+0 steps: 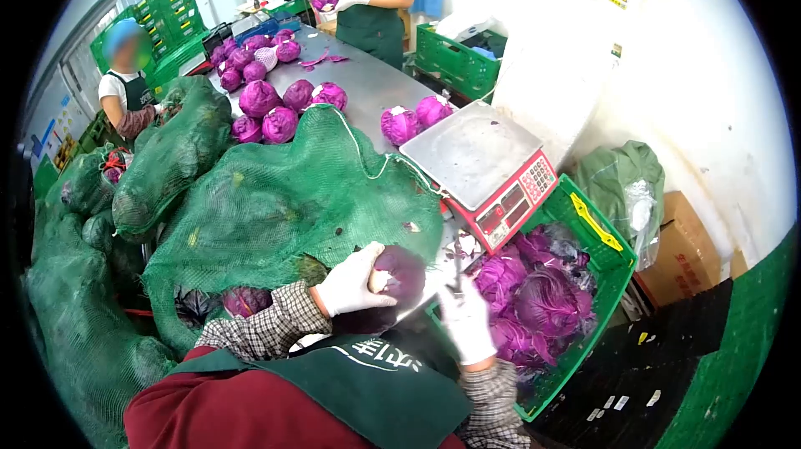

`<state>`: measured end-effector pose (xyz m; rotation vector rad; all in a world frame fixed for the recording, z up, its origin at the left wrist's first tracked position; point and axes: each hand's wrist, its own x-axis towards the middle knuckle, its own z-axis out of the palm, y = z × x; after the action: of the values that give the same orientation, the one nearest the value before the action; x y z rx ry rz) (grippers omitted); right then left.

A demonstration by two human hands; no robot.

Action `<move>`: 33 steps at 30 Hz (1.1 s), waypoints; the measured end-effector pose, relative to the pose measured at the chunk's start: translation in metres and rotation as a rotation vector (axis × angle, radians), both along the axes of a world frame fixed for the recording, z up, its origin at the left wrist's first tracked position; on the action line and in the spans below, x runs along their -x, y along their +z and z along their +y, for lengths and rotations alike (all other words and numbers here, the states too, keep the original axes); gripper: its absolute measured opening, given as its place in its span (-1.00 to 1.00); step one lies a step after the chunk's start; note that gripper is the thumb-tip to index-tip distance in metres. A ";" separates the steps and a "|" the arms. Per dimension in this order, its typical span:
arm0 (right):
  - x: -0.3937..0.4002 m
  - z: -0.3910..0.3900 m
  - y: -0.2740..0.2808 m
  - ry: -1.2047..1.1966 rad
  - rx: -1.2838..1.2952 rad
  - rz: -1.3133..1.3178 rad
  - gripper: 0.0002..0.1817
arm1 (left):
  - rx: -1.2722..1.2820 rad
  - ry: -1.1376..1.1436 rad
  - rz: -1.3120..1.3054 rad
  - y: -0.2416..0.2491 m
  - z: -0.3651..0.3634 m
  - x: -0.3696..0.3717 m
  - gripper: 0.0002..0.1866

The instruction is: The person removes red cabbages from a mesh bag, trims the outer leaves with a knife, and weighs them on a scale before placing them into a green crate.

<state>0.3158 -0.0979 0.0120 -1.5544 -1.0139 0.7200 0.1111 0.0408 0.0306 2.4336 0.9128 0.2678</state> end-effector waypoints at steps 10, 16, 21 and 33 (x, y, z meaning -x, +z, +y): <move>0.021 0.038 -0.018 0.220 -0.141 0.076 -0.52 | -0.357 -0.230 0.016 0.036 0.008 -0.003 0.27; 0.019 0.015 -0.042 0.228 -0.142 -0.240 -0.56 | 0.045 -0.120 -0.037 0.001 0.006 -0.002 0.31; 0.023 0.013 -0.035 0.295 -0.238 -0.712 -0.58 | 0.034 -0.063 -0.016 0.008 -0.007 -0.004 0.27; 0.021 0.028 -0.019 0.356 -0.107 -0.984 -0.65 | -0.014 -0.089 0.055 0.015 -0.010 -0.016 0.22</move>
<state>0.2949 -0.0699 -0.0075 -1.6557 -2.0453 0.0694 0.1273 0.0309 0.0453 2.4982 0.8253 0.1767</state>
